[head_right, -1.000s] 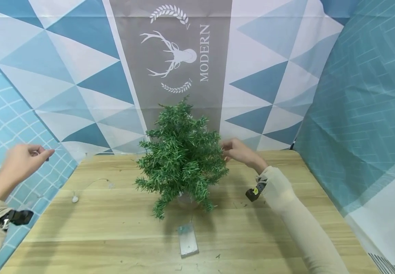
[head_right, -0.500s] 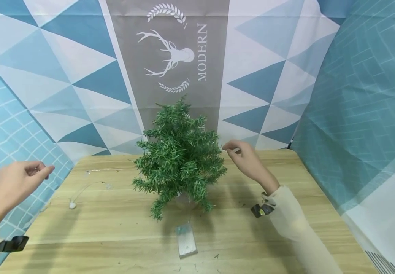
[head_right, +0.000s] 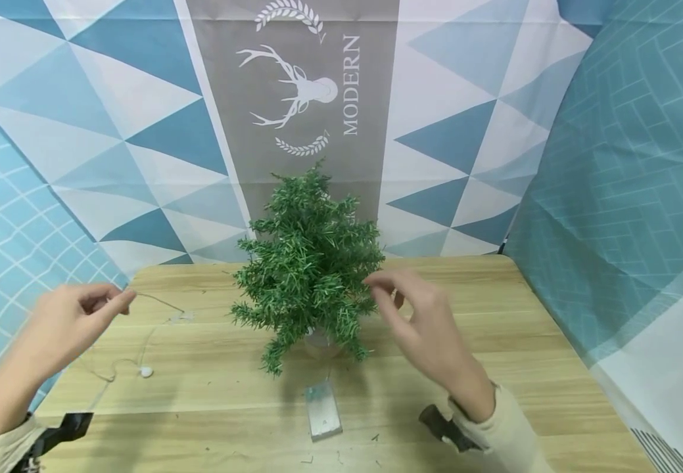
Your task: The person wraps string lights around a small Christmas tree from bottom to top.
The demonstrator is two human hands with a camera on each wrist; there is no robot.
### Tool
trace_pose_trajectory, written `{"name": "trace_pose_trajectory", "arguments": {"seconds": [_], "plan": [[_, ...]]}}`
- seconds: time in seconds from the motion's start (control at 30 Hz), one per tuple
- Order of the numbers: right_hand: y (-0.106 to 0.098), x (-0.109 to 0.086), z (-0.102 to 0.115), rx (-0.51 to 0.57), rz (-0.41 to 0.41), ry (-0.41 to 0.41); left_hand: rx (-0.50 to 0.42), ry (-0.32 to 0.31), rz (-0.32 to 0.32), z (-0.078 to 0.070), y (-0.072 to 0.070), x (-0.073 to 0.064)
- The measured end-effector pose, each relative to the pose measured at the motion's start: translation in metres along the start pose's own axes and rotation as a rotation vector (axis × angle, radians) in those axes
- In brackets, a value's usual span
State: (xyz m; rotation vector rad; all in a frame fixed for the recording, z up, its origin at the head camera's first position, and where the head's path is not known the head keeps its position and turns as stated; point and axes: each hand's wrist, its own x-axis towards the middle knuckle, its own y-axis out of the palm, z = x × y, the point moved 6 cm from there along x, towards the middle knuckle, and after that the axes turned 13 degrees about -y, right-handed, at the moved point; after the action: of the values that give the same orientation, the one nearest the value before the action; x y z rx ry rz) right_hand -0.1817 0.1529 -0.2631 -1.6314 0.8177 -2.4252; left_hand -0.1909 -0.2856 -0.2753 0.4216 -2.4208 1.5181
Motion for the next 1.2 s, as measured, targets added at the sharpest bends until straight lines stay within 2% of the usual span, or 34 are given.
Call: {"name": "trace_pose_trajectory", "arguments": {"seconds": [0.1, 0.2, 0.27, 0.43, 0.53, 0.67, 0.77, 0.9, 1.03, 1.1, 1.2], "plan": [[0.014, 0.002, 0.027, 0.121, 0.030, -0.029, 0.004, 0.006, 0.036, -0.018, 0.004, -0.007], [0.035, 0.002, 0.044, 0.247, 0.128, -0.009, 0.019, 0.001, 0.020, -0.032, 0.005, -0.014], [0.054, 0.002, 0.051, 0.328, 0.209, 0.023, 0.017, -0.026, -0.026, -0.040, 0.005, -0.019], [0.112, 0.001, 0.059, 0.492, 0.404, 0.087, -0.003, -0.125, -0.202, -0.058, -0.002, -0.037], [0.141, -0.002, 0.061, 0.574, 0.473, 0.148, -0.031, -0.130, -0.234, -0.071, -0.002, -0.046], [0.168, -0.008, 0.061, 0.661, 0.479, 0.215, -0.102, -0.108, -0.167, -0.088, 0.004, -0.052], [0.185, -0.013, 0.062, 0.723, 0.465, 0.235, -0.180, -0.094, -0.034, -0.098, 0.014, -0.054], [0.200, -0.019, 0.063, 0.873, 0.433, 0.282, -0.240, -0.057, 0.101, -0.110, 0.027, -0.055], [0.200, -0.020, 0.057, 0.985, 0.301, 0.356, -0.220, -0.030, 0.108, -0.115, 0.033, -0.055], [0.197, -0.018, 0.054, 0.989, 0.240, 0.364, -0.214, -0.002, 0.107, -0.116, 0.034, -0.055], [0.192, -0.015, 0.051, 0.977, 0.212, 0.351, -0.217, 0.078, 0.150, -0.118, 0.039, -0.053]]}}
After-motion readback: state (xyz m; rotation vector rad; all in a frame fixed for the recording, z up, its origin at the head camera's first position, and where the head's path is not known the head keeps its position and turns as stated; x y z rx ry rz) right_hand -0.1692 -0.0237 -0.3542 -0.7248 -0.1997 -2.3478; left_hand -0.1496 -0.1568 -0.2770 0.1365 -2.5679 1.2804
